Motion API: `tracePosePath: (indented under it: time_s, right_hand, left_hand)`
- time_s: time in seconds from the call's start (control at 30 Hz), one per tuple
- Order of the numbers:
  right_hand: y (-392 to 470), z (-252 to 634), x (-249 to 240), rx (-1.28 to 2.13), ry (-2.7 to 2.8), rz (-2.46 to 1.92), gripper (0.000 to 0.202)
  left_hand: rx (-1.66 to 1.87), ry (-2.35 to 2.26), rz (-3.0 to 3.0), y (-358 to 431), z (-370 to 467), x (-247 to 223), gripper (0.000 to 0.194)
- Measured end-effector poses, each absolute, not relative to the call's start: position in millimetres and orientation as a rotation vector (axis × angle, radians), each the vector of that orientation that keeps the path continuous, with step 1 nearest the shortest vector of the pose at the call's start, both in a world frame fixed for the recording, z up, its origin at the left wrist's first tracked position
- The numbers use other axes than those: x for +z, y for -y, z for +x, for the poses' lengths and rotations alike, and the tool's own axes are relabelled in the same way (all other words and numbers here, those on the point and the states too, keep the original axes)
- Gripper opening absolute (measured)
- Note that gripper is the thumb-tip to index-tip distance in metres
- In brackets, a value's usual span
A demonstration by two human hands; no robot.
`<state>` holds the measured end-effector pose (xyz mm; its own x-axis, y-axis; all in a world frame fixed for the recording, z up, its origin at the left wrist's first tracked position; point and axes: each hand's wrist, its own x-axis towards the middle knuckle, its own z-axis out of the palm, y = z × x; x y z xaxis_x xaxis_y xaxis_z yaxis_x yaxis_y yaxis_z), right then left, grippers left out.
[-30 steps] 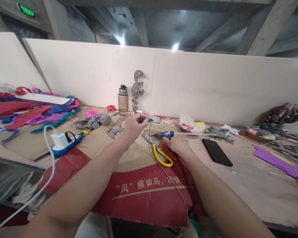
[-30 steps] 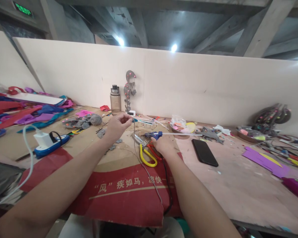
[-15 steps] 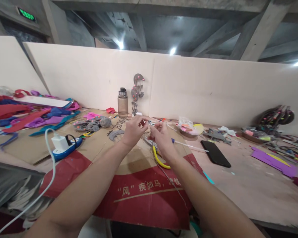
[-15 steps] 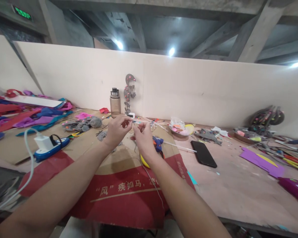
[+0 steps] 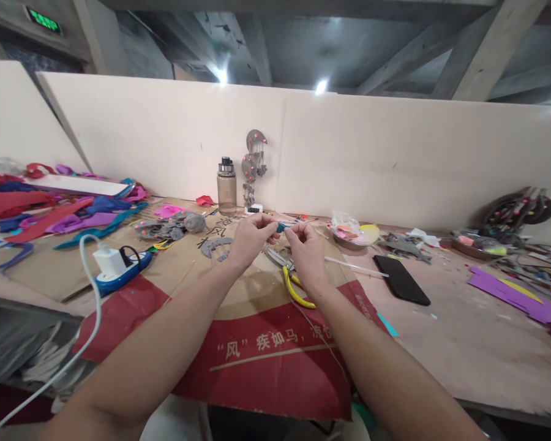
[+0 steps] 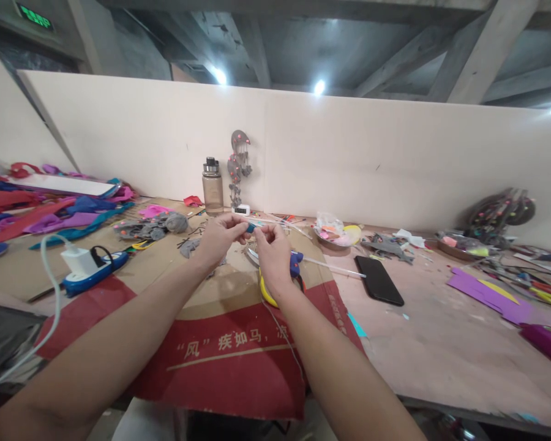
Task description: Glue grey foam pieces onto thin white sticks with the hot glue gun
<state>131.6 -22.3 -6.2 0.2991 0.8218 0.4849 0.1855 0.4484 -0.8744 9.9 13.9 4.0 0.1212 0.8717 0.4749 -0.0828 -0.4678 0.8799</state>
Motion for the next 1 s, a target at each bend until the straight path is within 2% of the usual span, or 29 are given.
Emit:
tracePosePath:
  time_s: [0.4, 0.67, 1.0]
  right_hand:
    - [18.3, 134.8, -9.9, 0.469, 1.219, -1.085, 0.02]
    - [16.7, 135.6, -10.4, 0.616, 1.179, -1.025, 0.026]
    - [14.9, 139.8, -11.5, 0.574, 1.191, -1.076, 0.018]
  left_hand:
    - [1.464, -0.78, 1.572, -12.4, 10.9, 4.7, 0.014]
    - [1.448, -0.759, 1.593, -12.5, 10.0, 4.9, 0.013]
    - [1.354, -0.713, 1.566, -13.5, 10.8, 5.1, 0.012]
